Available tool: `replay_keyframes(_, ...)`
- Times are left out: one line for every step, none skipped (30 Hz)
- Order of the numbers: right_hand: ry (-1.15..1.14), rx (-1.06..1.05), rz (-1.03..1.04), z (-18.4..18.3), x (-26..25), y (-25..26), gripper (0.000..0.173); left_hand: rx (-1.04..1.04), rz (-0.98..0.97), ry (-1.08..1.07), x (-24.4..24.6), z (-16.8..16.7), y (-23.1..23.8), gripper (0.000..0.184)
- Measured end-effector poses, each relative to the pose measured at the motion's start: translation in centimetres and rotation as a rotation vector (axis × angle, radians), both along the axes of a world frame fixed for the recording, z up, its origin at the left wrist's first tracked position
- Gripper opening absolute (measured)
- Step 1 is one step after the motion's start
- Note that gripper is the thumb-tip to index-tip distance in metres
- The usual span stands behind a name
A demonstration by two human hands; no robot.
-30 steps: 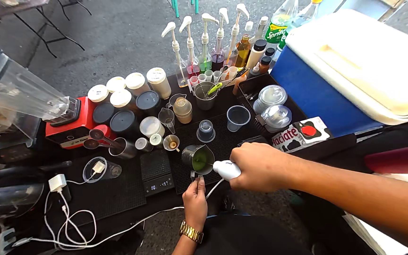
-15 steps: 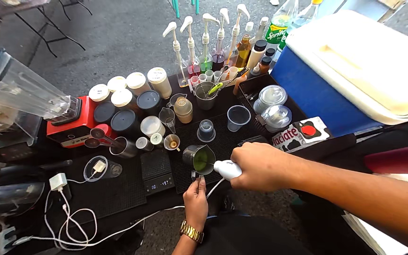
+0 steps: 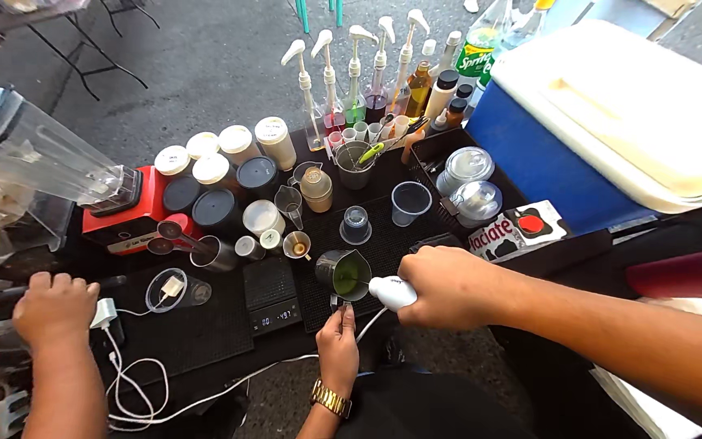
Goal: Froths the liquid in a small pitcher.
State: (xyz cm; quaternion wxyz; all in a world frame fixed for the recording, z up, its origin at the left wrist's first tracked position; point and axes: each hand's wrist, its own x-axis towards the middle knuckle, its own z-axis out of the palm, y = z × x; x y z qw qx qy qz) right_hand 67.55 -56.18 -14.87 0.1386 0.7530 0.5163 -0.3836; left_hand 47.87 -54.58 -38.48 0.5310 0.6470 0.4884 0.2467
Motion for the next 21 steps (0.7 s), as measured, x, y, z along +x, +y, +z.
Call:
replay_keyframes(0.0,-0.002,-0.002,0.04,-0.06,0.01,0.034,-0.002,-0.001,-0.005,-0.03,0.0,-0.02,0.029)
replay_keyframes(0.0,-0.002,-0.001,0.06,-0.1,0.02,0.034,-0.001,0.001,-0.008,-0.04,-0.02,-0.02,0.029)
replay_keyframes(0.001,0.0,-0.002,0.08,-0.11,0.02,0.034,0.001,0.001,-0.012,-0.05,-0.04,-0.02,0.029)
replay_keyframes(0.002,0.003,-0.004,0.08,-0.13,0.0,0.034,0.004,0.002,-0.015,-0.07,-0.05,-0.02,0.029)
replay_keyframes(0.001,0.005,-0.005,0.07,-0.14,-0.02,0.034,0.005,0.004,-0.016,-0.08,-0.05,-0.04,0.029)
replay_keyframes(0.001,0.005,-0.006,0.06,-0.15,-0.03,0.034,0.005,0.006,-0.018,-0.08,-0.03,-0.03,0.029)
replay_keyframes(0.002,0.005,-0.005,0.06,-0.18,-0.02,0.033,0.004,0.01,-0.02,-0.08,-0.02,-0.03,0.029)
replay_keyframes(0.003,0.006,-0.005,0.06,-0.22,-0.02,0.033,0.003,0.013,-0.02,-0.1,0.0,-0.02,0.029)
replay_keyframes(0.004,0.007,-0.005,0.06,-0.26,-0.03,0.034,0.005,0.013,-0.019,-0.11,0.01,-0.01,0.029)
replay_keyframes(0.004,0.007,-0.004,0.07,-0.3,-0.02,0.034,0.007,0.009,-0.018,-0.13,0.02,0.01,0.029)
replay_keyframes(0.003,0.007,-0.003,0.1,-0.35,-0.03,0.033,0.01,0.006,-0.019,-0.14,0.03,0.0,0.029)
replay_keyframes(0.001,0.007,0.0,0.12,-0.39,-0.05,0.033,0.01,0.005,-0.019,-0.16,0.05,0.0,0.029)
replay_keyframes(0.0,0.007,0.0,0.15,-0.42,-0.06,0.033,0.006,0.006,-0.019,-0.16,0.07,0.0,0.029)
replay_keyframes(-0.001,0.007,0.001,0.17,-0.44,-0.06,0.033,0.002,0.007,-0.017,-0.18,0.09,0.0,0.029)
replay_keyframes(-0.004,0.008,0.001,0.16,-0.46,-0.06,0.033,-0.003,0.004,-0.017,-0.24,0.11,0.0,0.029)
replay_keyframes(-0.006,0.009,0.002,0.16,-0.47,-0.06,0.033,-0.002,0.002,-0.016,-0.26,0.12,-0.01,0.029)
replay_keyframes(-0.008,0.007,0.003,0.18,-0.48,-0.06,0.033,0.002,0.002,-0.015,-0.25,0.1,-0.02,0.028)
replay_keyframes(-0.007,0.007,-0.003,0.21,-0.49,-0.09,0.033,0.004,0.001,-0.014,-0.26,0.1,-0.03,0.029)
replay_keyframes(-0.007,0.006,-0.009,0.22,-0.51,-0.1,0.033,0.004,-0.001,-0.014,-0.28,0.11,-0.05,0.029)
replay_keyframes(-0.006,0.006,-0.014,0.23,-0.53,-0.11,0.032,0.003,-0.001,-0.018,-0.29,0.1,-0.06,0.029)
replay_keyframes(-0.007,0.007,-0.016,0.24,-0.55,-0.11,0.033,0.003,0.0,-0.02,-0.31,0.1,-0.05,0.029)
